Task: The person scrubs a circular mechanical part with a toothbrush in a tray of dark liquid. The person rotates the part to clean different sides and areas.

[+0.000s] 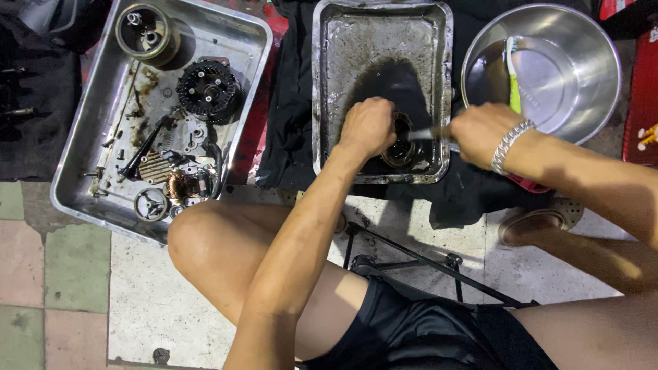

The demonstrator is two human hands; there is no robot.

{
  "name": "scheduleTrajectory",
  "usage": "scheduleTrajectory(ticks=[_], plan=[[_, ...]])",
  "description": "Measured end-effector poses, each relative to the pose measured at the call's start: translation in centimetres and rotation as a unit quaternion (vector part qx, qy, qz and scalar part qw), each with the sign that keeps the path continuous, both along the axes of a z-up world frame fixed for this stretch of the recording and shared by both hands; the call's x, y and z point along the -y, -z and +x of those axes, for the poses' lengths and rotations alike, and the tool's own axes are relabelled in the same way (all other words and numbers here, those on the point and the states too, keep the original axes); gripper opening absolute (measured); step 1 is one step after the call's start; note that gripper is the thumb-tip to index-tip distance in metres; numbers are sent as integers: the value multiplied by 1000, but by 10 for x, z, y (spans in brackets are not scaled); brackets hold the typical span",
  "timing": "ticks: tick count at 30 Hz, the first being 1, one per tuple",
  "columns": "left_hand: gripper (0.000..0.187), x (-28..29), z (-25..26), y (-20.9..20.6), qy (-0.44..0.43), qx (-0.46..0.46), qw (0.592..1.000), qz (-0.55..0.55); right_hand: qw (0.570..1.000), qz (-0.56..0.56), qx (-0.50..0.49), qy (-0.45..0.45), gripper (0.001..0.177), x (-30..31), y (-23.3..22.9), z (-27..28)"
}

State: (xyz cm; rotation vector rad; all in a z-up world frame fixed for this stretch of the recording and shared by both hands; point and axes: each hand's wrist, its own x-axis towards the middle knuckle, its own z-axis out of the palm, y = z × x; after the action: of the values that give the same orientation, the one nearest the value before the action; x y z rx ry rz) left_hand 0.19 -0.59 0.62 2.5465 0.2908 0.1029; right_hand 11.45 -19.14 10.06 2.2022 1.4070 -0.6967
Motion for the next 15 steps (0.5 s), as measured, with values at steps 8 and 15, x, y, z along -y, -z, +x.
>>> scheduleTrajectory(ticks=[8, 15], plan=[[17, 2, -2, 2, 9, -21, 1000, -4, 997, 48, -29, 46, 58, 1, -3, -4], [20, 3, -3, -3, 2, -15, 1000, -13, 991, -30, -63, 110, 41, -1, -17, -12]])
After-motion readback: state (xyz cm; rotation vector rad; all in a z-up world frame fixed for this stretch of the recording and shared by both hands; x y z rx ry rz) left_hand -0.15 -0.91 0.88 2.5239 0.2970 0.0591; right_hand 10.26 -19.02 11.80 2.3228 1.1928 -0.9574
